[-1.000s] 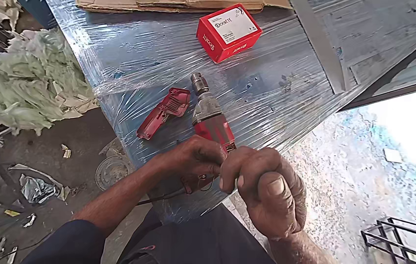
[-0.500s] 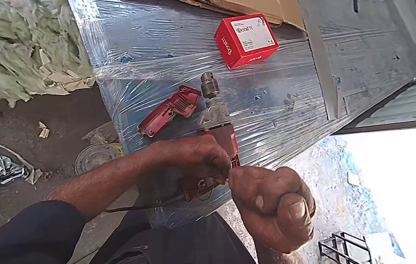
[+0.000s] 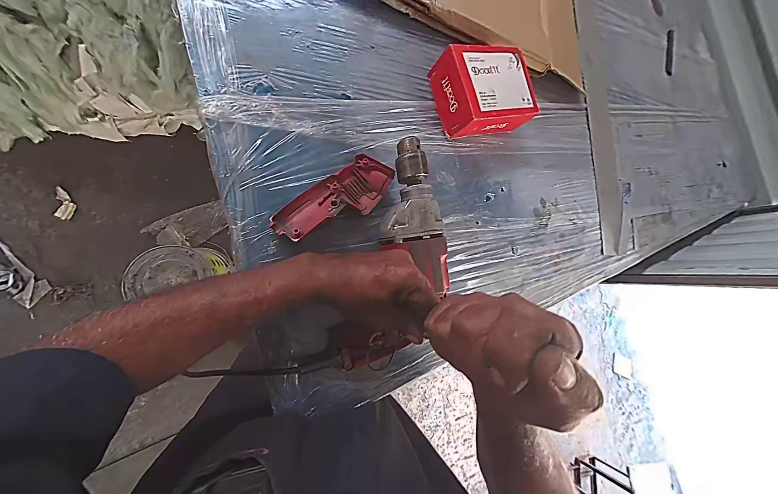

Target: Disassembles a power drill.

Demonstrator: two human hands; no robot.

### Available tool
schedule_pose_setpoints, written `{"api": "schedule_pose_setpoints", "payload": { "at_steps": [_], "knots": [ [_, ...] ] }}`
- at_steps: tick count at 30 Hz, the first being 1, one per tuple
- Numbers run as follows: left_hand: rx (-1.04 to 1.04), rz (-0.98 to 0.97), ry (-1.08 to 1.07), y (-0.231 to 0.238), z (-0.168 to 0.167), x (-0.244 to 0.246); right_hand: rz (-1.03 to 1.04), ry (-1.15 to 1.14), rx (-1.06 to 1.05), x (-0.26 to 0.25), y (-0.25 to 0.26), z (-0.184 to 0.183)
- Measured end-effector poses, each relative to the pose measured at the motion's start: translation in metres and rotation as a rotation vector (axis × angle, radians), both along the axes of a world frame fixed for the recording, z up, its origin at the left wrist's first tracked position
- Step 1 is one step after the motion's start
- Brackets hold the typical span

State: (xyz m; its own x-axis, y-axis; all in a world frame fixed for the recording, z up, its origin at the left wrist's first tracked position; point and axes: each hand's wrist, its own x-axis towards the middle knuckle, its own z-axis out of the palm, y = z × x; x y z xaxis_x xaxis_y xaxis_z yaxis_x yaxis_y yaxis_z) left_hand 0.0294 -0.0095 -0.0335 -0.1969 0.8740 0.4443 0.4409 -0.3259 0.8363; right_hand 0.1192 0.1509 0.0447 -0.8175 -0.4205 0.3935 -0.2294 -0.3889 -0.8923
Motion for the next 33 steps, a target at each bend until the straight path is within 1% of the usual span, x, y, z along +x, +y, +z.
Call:
{"api": "schedule_pose_setpoints", "payload": {
  "at_steps": [2,3,5,7,9,12,13,17,19,22,24,26,27,30,33],
  "knots": [
    [-0.006,0.019,-0.004,0.000,0.002,0.001,-0.077,-0.025,-0.098,0.000,0.003,-0.003],
    [-0.007,0.019,-0.007,0.000,0.002,0.001,-0.132,0.009,-0.087,0.002,0.004,-0.004],
    [-0.004,0.014,-0.012,0.001,0.003,0.001,-0.294,0.124,0.042,0.007,0.007,-0.004],
    [0.017,0.002,-0.011,0.002,0.003,-0.001,-0.457,0.231,0.241,0.014,0.012,-0.002],
    [0.030,-0.005,0.003,0.003,0.004,-0.002,-0.521,0.255,0.341,0.024,0.014,0.002],
    [0.053,-0.028,0.021,0.003,0.001,-0.002,-0.532,0.228,0.423,0.037,0.016,0.007],
    [0.065,-0.040,0.019,0.003,-0.001,-0.002,-0.525,0.199,0.387,0.041,0.016,0.009],
    [0.044,-0.098,-0.001,0.005,-0.002,-0.002,-0.457,0.069,0.026,0.038,-0.004,0.010],
    [0.018,-0.098,-0.032,0.005,0.001,-0.005,-0.437,0.112,-0.019,0.032,-0.017,0.005],
    [-0.005,0.033,-0.105,-0.006,0.008,-0.015,-0.460,0.138,0.004,0.031,-0.021,0.001],
    [0.053,0.145,-0.128,-0.012,0.012,-0.023,-0.478,0.091,-0.095,0.037,-0.014,0.008],
    [0.130,0.255,-0.047,-0.011,0.012,-0.024,-0.496,0.059,-0.273,0.046,0.000,0.024],
    [0.141,0.302,0.025,-0.008,0.011,-0.021,-0.526,0.078,-0.324,0.050,0.009,0.032],
    [0.111,0.378,0.265,0.003,0.011,-0.015,-0.676,0.164,-0.301,0.058,0.039,0.044],
    [0.029,0.339,0.378,0.017,0.012,-0.017,-0.748,0.089,-0.253,0.056,0.052,0.035]
  ]
}}
